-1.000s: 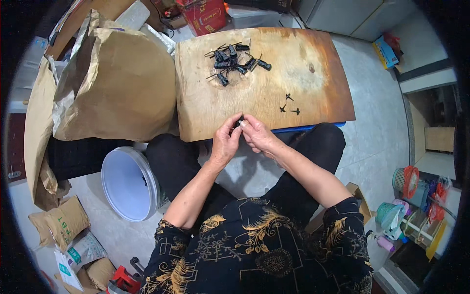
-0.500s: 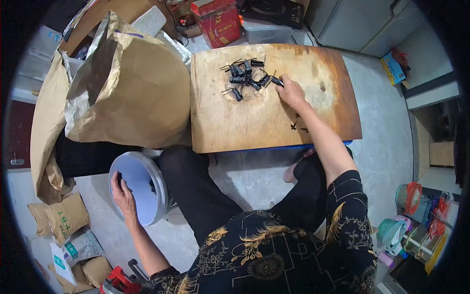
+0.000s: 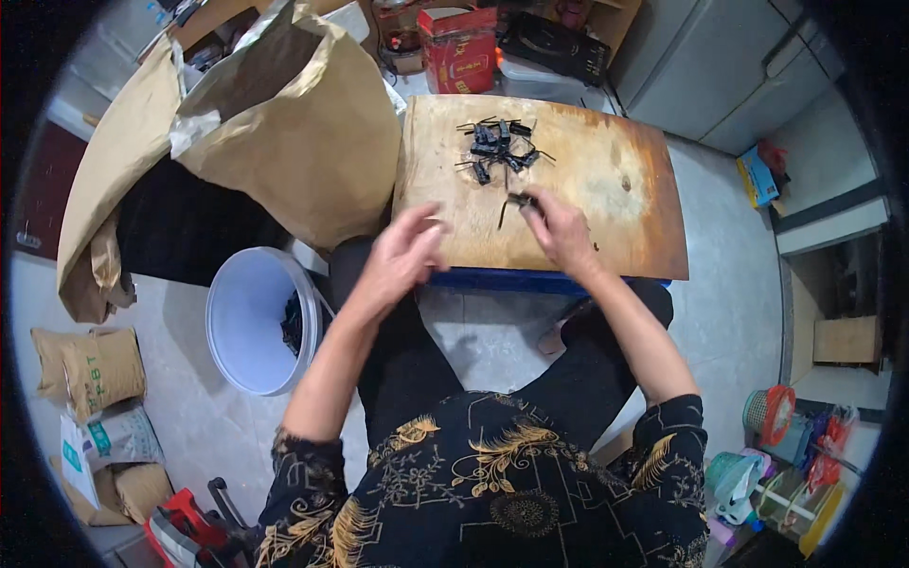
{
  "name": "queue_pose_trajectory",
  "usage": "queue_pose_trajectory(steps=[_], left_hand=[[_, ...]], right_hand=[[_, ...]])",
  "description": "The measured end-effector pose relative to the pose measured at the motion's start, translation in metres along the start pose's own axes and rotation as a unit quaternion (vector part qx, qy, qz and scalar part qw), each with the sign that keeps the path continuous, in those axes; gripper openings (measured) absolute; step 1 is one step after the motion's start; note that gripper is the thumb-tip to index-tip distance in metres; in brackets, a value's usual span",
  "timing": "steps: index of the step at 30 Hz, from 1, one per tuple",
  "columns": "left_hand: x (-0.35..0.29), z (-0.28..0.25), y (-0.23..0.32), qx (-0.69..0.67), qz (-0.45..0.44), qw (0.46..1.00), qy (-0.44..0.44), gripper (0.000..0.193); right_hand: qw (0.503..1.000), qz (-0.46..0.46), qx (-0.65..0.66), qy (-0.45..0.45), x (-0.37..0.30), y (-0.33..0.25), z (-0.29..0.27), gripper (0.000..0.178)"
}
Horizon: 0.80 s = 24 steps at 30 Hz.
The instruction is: Assembling small plastic and metal components into a larger assembly on a workbench.
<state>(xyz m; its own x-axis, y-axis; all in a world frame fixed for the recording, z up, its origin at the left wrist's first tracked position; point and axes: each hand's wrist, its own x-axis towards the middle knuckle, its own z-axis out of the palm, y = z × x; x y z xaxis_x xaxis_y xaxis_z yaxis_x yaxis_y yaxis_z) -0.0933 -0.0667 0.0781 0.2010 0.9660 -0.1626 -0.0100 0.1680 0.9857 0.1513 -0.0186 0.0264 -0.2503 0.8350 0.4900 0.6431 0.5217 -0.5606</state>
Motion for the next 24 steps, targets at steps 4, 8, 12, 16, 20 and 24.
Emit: queue_pose_trajectory(steps=[4,8,12,16,20,24], left_hand=[[0.027,0.027,-0.025,-0.184,-0.123,0.955,-0.198,0.043],[0.023,0.040,-0.049,-0.246,-0.165,0.923,-0.244,0.032],[0.017,0.041,-0.069,-0.392,-0.228,0.835,-0.313,0.034],[0.012,0.047,-0.068,-0.384,-0.235,0.846,-0.286,0.030],[0.016,0.044,-0.070,-0.291,-0.213,0.907,-0.218,0.032],[0.023,0.045,-0.072,-0.185,-0.141,0.964,-0.127,0.034]], right_hand=[[0.994,-0.108,0.011,-0.020,-0.026,-0.038,-0.010,0.028],[0.987,-0.146,-0.022,-0.058,-0.048,-0.037,-0.020,0.035],[0.973,-0.181,-0.075,-0.122,-0.063,-0.032,-0.023,0.044],[0.968,-0.192,-0.078,-0.143,-0.063,-0.034,-0.023,0.040],[0.992,-0.041,0.090,-0.085,-0.070,-0.039,-0.008,0.034],[0.945,0.163,0.264,-0.106,-0.075,-0.033,0.013,0.031]])
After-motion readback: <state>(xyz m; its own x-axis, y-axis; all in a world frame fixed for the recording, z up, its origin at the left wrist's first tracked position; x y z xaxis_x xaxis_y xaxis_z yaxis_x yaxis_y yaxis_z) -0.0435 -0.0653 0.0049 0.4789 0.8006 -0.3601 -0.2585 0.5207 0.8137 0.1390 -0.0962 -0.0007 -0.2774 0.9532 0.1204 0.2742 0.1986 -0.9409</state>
